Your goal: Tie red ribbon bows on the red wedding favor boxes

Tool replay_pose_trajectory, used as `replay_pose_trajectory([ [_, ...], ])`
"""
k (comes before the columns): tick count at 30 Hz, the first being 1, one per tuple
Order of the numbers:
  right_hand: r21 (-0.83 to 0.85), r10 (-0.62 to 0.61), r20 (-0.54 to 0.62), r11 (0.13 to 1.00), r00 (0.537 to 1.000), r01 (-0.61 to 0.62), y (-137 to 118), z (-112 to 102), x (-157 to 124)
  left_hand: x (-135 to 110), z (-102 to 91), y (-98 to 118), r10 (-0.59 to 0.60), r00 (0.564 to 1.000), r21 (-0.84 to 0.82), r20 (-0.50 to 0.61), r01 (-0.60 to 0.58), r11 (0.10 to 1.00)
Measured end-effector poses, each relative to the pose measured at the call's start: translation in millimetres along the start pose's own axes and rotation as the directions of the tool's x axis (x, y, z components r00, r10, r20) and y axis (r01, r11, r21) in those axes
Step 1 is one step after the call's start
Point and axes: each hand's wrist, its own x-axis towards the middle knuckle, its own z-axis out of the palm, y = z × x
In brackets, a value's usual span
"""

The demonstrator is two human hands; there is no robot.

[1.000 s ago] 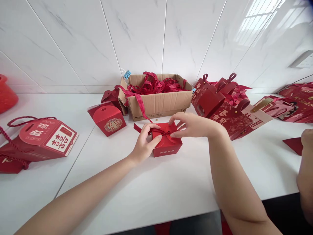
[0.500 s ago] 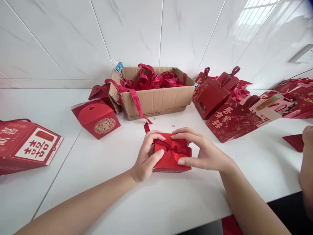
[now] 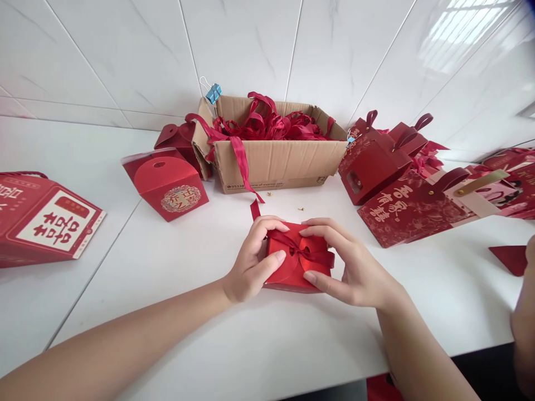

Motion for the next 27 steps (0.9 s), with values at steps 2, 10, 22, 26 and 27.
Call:
replay_pose_trajectory([
  [2,-0.001,-0.003,-0.011,1.0,1.0,0.003,-0.1,1.0,0.4,0.9,0.0,1.8,-0.027,1.0,-0.006,0.005,0.027,1.0],
  [10,-0.024,-0.015,-0.033,1.0,0.999,0.014,0.9,5.1,1.7,2.7,0.7,6.0,-0.073,0.997,-0.04,0.008,0.073,0.997],
  [22,0.005,0.055,-0.036,0.998,0.998,-0.055,7.2,4.3,-2.4,11.7,-12.0,5.9,0.134,0.991,0.32,-0.017,-0.121,0.939],
  [26,-0.025,0.147,-0.151,0.988,0.977,-0.153,7.1,6.1,-3.8,14.1,-16.6,4.1,0.194,0.979,0.437,-0.069,-0.145,0.888],
  [27,-0.028,0.172,-0.198,0.983,0.965,-0.181,6.8,7.3,-3.4,14.2,-17.1,3.9,0.219,0.973,0.46,-0.067,-0.165,0.873],
])
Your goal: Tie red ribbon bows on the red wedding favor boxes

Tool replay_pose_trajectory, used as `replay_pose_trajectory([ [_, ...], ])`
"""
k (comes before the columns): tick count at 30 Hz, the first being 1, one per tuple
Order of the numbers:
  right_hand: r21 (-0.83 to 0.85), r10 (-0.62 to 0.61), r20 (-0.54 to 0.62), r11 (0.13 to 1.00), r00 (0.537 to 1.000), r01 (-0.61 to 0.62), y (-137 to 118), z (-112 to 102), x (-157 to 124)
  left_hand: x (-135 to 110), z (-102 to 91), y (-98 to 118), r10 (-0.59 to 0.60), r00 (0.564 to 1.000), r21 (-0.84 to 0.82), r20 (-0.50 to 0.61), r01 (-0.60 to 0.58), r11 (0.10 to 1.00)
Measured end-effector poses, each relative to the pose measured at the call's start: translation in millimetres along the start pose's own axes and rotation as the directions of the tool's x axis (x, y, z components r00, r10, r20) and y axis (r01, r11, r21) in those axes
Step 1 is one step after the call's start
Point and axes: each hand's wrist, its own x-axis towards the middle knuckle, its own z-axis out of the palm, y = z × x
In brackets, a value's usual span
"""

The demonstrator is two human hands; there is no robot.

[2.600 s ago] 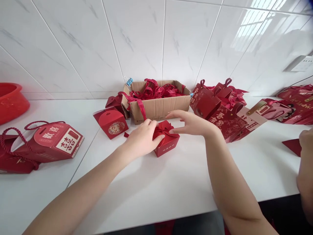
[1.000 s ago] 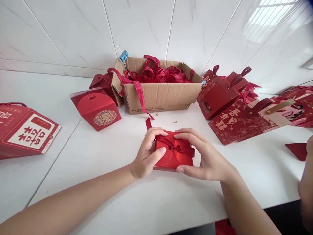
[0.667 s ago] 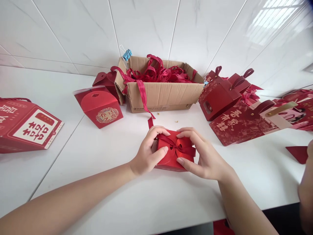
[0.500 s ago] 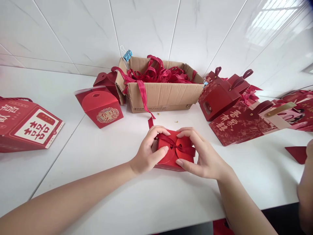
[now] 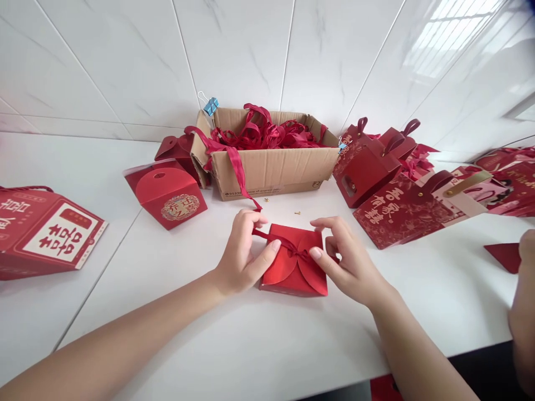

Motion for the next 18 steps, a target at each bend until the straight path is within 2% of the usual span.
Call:
replay_pose_trajectory([
  [4,0.037,0.1,-0.226,0.995,0.969,-0.094,-0.1,3.5,2.1,0.7,0.1,0.4,0.065,0.998,0.043,0.015,-0.066,0.997],
  [7,0.057,0.096,-0.26,0.995,0.961,-0.084,0.5,-0.1,4.0,1.5,0.8,1.8,0.059,0.997,0.012,0.049,-0.06,0.998],
  [9,0.052,0.093,-0.175,0.995,0.98,-0.085,0.5,-5.1,4.9,1.7,1.3,2.5,0.037,0.998,-0.016,0.057,-0.037,0.999],
  [11,0.08,0.141,-0.04,0.987,0.989,-0.138,0.5,-10.0,5.6,1.3,1.9,2.8,0.005,0.998,-0.045,0.062,-0.003,0.999],
  [14,0.214,0.199,0.125,0.951,0.972,-0.222,1.6,-13.6,6.4,-0.2,2.7,1.8,-0.039,0.997,-0.092,0.065,0.045,0.995],
  [18,0.407,0.153,0.26,0.878,0.953,-0.252,4.3,-11.1,6.9,-2.9,3.3,-3.0,-0.131,0.989,-0.193,0.062,0.14,0.971],
])
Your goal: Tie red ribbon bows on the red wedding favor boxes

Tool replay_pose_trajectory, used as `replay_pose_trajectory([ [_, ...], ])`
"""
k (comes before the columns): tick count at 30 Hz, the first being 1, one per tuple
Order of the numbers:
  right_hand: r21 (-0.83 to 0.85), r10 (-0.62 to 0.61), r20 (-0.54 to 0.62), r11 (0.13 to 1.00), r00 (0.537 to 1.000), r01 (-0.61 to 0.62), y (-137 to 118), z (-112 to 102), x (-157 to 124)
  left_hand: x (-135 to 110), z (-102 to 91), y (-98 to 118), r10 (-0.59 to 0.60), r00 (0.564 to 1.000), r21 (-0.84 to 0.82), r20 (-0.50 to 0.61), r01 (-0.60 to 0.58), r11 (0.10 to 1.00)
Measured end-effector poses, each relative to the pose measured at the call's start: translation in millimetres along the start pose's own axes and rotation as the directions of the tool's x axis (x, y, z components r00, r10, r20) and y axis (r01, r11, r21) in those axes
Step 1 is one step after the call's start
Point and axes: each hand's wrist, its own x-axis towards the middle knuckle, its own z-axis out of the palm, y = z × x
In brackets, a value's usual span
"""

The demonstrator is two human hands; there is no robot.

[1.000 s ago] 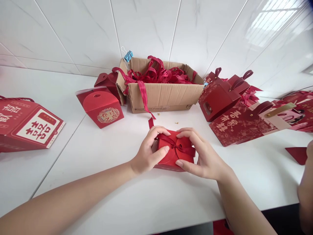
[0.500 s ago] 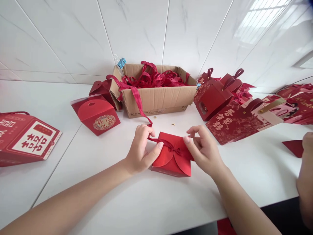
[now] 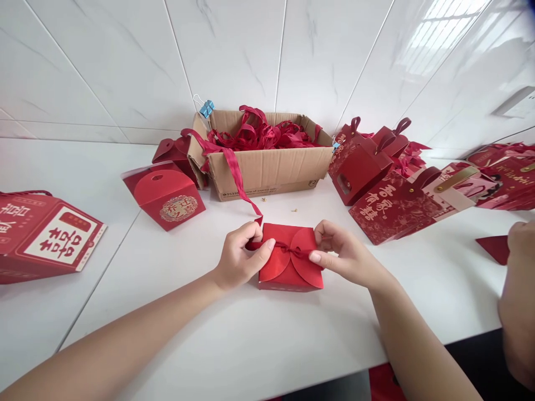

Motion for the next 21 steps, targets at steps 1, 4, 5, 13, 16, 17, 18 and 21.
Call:
replay_pose_trajectory([
  [1,0.026,0.018,0.017,0.999,1.0,-0.019,0.9,0.4,0.4,-0.5,-0.3,-1.5,-0.022,1.0,-0.03,0.002,0.022,0.999],
  [4,0.0,0.059,-0.009,0.998,0.998,-0.059,2.5,-0.8,1.0,-2.1,-0.7,-5.0,-0.059,0.998,-0.094,0.03,0.061,0.994],
  [5,-0.025,0.051,-0.009,0.998,0.999,-0.051,2.8,-2.1,1.0,-2.5,-0.6,-5.4,-0.067,0.997,-0.108,0.04,0.071,0.992],
  [13,0.054,-0.006,0.182,0.999,0.983,-0.004,1.2,-10.3,0.3,-4.7,3.3,-1.2,-0.103,0.993,-0.118,0.05,0.108,0.987],
  [16,0.102,-0.009,0.2,0.995,0.98,-0.012,-0.8,-10.8,1.2,-3.6,3.0,-0.2,-0.07,0.996,-0.1,0.054,0.075,0.992],
  [17,0.108,-0.013,0.203,0.994,0.979,-0.009,-0.9,-11.2,1.5,-2.7,2.5,0.0,-0.059,0.997,-0.09,0.055,0.063,0.994],
  [18,0.109,-0.02,0.206,0.994,0.978,-0.002,-0.6,-11.6,1.8,-1.5,1.7,0.3,-0.047,0.997,-0.078,0.054,0.051,0.996],
  [21,0.09,-0.031,0.212,0.996,0.977,0.012,1.8,-13.7,2.1,2.8,-1.3,1.4,-0.021,0.999,-0.046,0.046,0.023,0.999],
])
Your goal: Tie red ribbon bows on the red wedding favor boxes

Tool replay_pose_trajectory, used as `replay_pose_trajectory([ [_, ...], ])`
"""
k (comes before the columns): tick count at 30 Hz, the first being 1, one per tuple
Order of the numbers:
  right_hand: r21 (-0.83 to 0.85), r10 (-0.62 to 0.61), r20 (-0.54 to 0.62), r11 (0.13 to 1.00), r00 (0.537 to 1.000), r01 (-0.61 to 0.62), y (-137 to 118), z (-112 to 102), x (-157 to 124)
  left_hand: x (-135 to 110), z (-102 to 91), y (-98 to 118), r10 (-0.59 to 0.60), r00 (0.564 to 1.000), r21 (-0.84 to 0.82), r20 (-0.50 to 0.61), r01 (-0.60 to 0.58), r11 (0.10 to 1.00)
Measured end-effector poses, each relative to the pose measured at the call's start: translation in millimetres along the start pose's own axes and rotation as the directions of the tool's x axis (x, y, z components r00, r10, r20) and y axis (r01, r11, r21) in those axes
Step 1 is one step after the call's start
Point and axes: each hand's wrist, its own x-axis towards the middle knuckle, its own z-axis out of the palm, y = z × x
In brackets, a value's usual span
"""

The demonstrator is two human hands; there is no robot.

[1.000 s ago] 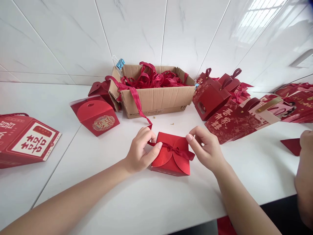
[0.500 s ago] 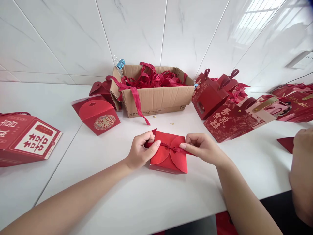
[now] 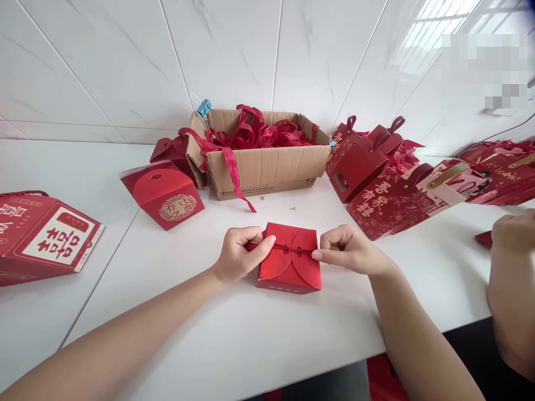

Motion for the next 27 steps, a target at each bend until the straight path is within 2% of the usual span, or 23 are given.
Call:
replay_pose_trajectory([
  [3,-0.039,0.037,-0.011,0.999,0.999,-0.037,2.4,-3.0,-1.1,2.8,-2.3,1.7,0.0,1.0,0.0,0.0,0.0,1.0],
  [6,-0.058,0.141,-0.004,0.988,0.99,-0.141,3.6,-7.0,-2.6,2.5,-2.3,2.4,-0.008,1.0,-0.024,0.023,0.008,1.0],
  [10,-0.084,0.255,0.078,0.965,0.964,-0.249,4.9,-13.1,-4.4,-0.4,-0.1,1.5,-0.034,0.998,-0.065,0.051,0.037,0.997],
  [13,-0.065,0.264,0.166,0.964,0.95,-0.256,5.7,-15.8,-5.1,-1.8,1.1,1.0,-0.054,0.996,-0.091,0.066,0.06,0.994],
  [18,0.065,0.234,0.224,0.965,0.946,-0.254,5.1,-16.8,-7.3,-2.1,1.8,2.2,-0.043,0.997,-0.101,0.066,0.049,0.994],
  [20,0.11,0.19,0.221,0.97,0.956,-0.218,4.9,-17.0,-8.7,-2.3,1.8,2.9,-0.038,0.997,-0.101,0.066,0.044,0.994],
  [22,0.141,0.106,0.173,0.981,0.979,-0.131,5.1,-16.6,-9.8,-2.9,1.6,3.4,-0.035,0.997,-0.101,0.065,0.042,0.994],
  [24,0.161,-0.032,0.093,0.987,0.995,0.017,6.0,-15.3,-9.9,-3.9,1.6,3.9,-0.032,0.997,-0.1,0.065,0.039,0.994],
  [27,0.169,-0.239,-0.012,0.956,0.971,0.238,8.0,-11.7,-8.1,-4.7,2.5,4.4,-0.016,0.998,-0.096,0.064,0.022,0.995],
])
